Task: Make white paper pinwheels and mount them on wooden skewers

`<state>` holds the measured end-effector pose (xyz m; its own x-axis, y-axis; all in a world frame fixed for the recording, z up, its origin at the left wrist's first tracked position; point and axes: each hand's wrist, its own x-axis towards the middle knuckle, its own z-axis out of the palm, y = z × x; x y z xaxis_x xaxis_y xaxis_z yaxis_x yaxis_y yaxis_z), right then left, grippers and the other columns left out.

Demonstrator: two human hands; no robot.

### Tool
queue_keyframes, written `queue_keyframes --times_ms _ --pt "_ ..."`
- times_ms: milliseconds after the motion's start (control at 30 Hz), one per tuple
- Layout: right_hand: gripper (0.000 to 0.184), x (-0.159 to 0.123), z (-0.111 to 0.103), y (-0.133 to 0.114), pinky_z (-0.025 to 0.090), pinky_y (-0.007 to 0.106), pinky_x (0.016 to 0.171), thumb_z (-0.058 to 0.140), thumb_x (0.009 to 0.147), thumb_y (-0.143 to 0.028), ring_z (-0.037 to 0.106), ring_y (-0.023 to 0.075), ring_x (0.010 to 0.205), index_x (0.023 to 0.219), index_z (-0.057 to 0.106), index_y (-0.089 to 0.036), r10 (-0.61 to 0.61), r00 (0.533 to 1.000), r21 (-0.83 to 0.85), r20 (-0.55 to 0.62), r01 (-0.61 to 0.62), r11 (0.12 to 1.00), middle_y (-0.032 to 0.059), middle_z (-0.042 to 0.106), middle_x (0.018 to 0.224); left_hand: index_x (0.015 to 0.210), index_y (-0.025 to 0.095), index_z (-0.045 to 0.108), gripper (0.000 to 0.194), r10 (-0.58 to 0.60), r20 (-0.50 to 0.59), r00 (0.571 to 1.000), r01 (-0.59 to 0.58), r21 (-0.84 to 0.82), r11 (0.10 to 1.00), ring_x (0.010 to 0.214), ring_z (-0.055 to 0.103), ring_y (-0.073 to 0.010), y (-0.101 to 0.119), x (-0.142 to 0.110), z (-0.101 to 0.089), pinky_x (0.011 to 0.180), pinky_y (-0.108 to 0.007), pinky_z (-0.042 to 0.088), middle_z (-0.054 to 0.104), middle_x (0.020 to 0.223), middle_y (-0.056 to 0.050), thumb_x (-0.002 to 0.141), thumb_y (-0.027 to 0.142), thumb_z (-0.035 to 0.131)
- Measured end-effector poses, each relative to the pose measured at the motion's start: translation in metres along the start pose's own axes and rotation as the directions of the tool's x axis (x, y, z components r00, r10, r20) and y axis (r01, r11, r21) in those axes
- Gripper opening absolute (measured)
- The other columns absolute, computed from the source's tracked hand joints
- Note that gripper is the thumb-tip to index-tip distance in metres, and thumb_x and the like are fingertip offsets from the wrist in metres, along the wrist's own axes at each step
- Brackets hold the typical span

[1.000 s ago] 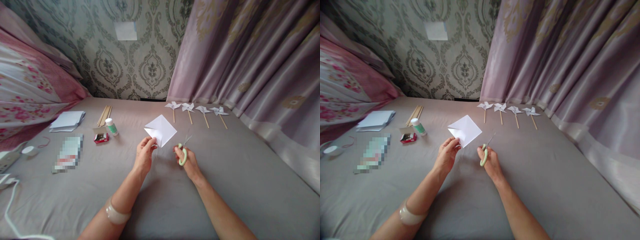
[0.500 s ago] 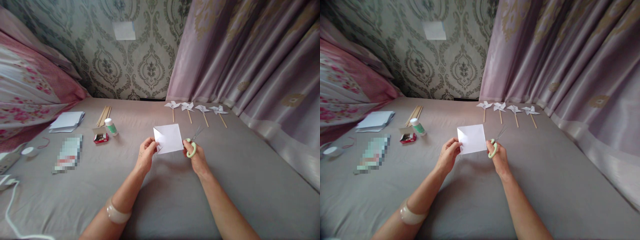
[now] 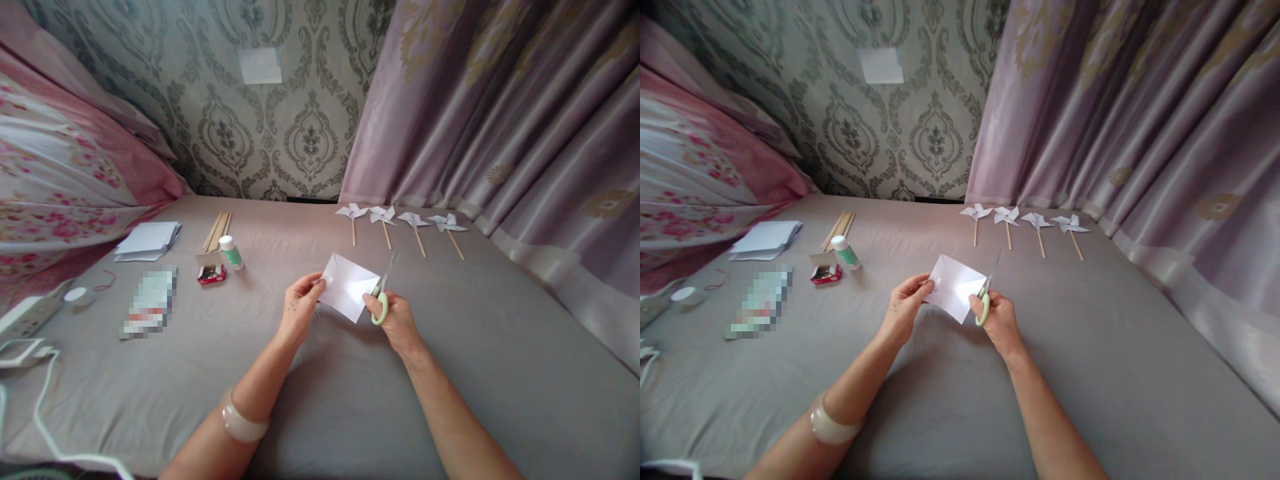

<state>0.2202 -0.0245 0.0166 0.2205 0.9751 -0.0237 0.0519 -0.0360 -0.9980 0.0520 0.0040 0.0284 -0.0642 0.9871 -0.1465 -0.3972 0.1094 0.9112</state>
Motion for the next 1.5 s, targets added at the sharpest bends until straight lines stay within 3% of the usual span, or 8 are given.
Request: queue_keyframes --times_ms 233,333,500,733,1033,1267,1500 --pt "0.035 -0.001 0.001 -0.003 0.032 0.022 0.046 0.070 0.061 -0.046 0.034 0.0076 0.049 0.057 0.049 -0.018 -0.069 0.997 -0.045 -0.028 0.068 0.997 -0.0057 0.040 0.052 0.075 0.015 0.072 0.025 0.066 -0.055 0.996 -0.058 0.126 0.990 0.061 0.052 -0.0116 -0.002 0.002 -0.004 0.056 -0.022 0.037 0.068 0.069 -0.004 0.059 0.034 0.075" --pt "0.035 -0.002 0.000 -0.002 0.031 0.022 0.045 0.069 0.063 -0.045 0.034 0.0075 0.048 0.056 0.049 -0.018 -0.103 0.994 -0.074 -0.042 0.100 0.992 -0.0057 0.041 0.051 0.077 0.014 0.071 0.029 0.035 -0.049 0.998 -0.031 0.091 0.995 0.063 0.054 -0.0119 -0.004 0.005 -0.007 0.057 -0.022 0.039 0.066 0.071 -0.004 0.061 0.037 0.075" --pt "0.037 -0.001 -0.001 0.006 0.030 0.022 0.045 0.070 0.065 -0.045 0.035 0.0073 0.048 0.056 0.048 -0.018 -0.132 0.983 -0.042 -0.125 0.127 0.991 -0.0060 0.041 0.050 0.080 0.014 0.068 0.035 -0.124 0.059 0.991 0.129 -0.089 0.988 0.064 0.055 -0.0095 -0.002 0.001 -0.002 0.061 -0.023 0.044 0.064 0.076 -0.003 0.061 0.043 0.077" --pt "0.035 0.000 0.002 0.014 0.034 0.022 0.049 0.073 0.065 -0.043 0.039 0.0081 0.051 0.059 0.051 -0.017 -0.151 0.958 0.024 -0.245 0.162 0.987 -0.0050 0.047 0.054 0.075 0.012 0.067 0.029 -0.213 0.234 0.948 0.219 0.004 0.976 0.063 0.059 -0.0103 -0.012 -0.014 0.009 0.061 -0.022 0.042 0.067 0.072 -0.004 0.059 0.033 0.080" --pt "0.034 -0.003 0.004 0.014 0.036 0.023 0.049 0.072 0.065 -0.045 0.043 0.0095 0.050 0.061 0.053 -0.016 -0.172 0.947 -0.039 -0.272 0.167 0.985 -0.0038 0.052 0.053 0.066 0.013 0.064 0.024 -0.190 0.182 0.965 0.191 0.008 0.981 0.057 0.056 -0.0101 -0.017 -0.018 0.011 0.057 -0.023 0.039 0.063 0.062 -0.002 0.058 0.032 0.077" --pt "0.034 -0.005 0.007 0.013 0.039 0.024 0.049 0.069 0.067 -0.047 0.048 0.0116 0.050 0.060 0.054 -0.017 -0.232 0.921 -0.138 -0.313 0.198 0.971 -0.0025 0.055 0.051 0.070 0.013 0.066 0.026 -0.179 0.241 0.954 0.185 -0.002 0.983 0.059 0.056 -0.0119 -0.021 -0.020 0.013 0.059 -0.025 0.040 0.065 0.066 -0.003 0.053 0.029 0.079" --pt "0.034 -0.007 0.010 0.009 0.040 0.024 0.049 0.068 0.066 -0.047 0.049 0.0118 0.050 0.060 0.054 -0.017 -0.255 0.918 -0.180 -0.302 0.208 0.961 -0.0020 0.056 0.052 0.065 0.013 0.063 0.028 -0.178 0.179 0.968 0.180 0.003 0.984 0.055 0.054 -0.0104 -0.023 -0.015 0.011 0.057 -0.025 0.039 0.061 0.061 -0.001 0.053 0.033 0.079"
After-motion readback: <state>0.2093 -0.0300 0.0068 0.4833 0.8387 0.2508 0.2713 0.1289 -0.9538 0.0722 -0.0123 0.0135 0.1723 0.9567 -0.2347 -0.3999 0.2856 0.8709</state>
